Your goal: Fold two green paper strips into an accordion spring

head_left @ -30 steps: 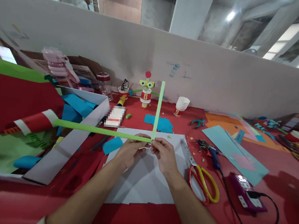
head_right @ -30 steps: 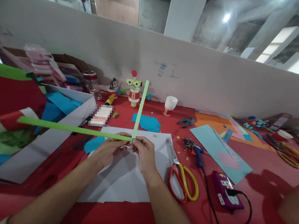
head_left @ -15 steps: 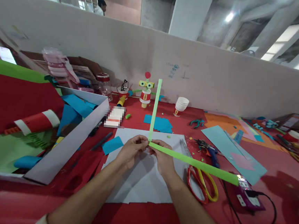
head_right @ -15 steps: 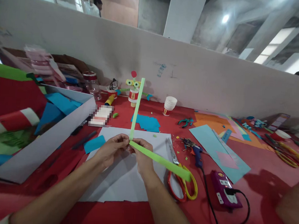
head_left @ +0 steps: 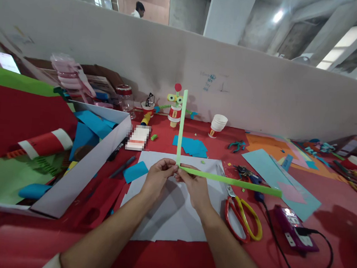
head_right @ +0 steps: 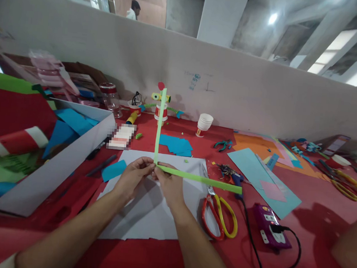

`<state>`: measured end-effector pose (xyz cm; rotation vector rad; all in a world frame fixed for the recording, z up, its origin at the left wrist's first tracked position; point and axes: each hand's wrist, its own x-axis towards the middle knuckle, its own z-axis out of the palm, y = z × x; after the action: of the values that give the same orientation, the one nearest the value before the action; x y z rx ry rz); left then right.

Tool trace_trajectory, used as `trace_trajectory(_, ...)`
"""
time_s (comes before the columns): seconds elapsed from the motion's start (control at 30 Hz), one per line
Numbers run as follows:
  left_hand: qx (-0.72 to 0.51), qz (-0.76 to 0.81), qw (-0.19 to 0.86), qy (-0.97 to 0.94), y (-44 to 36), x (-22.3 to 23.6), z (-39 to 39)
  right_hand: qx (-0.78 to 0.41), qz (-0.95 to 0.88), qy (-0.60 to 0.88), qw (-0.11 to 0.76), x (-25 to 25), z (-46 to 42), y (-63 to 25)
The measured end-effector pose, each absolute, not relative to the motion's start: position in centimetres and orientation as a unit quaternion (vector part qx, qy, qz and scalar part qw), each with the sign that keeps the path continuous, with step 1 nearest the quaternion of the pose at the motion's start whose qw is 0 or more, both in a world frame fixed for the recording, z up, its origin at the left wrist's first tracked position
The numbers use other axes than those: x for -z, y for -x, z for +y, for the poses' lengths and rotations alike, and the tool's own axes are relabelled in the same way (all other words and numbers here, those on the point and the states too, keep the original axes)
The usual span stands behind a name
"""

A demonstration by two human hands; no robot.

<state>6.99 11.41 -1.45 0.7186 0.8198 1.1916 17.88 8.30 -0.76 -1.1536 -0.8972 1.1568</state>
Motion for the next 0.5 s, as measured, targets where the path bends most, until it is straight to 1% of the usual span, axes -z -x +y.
trace_trajectory(0.2,-0.516,0.376,0.707,-0.303,-6.9,0.9,11.3,-0.517,-0.315,0.517,0.605,0.0,8.5,-17.9)
trace_trajectory(0.37,-0.455,0.376,0.742,-0.317,-6.2,0.6,11.7,-0.501,-0.336,0.521,0.604,0.3,8.6,-18.2)
trace_trajectory(0.5,-0.42,0.382,0.72,-0.399,-5.7,0.6,11.8,-0.483,-0.391,0.537,0.57,0.5,8.7,-18.6)
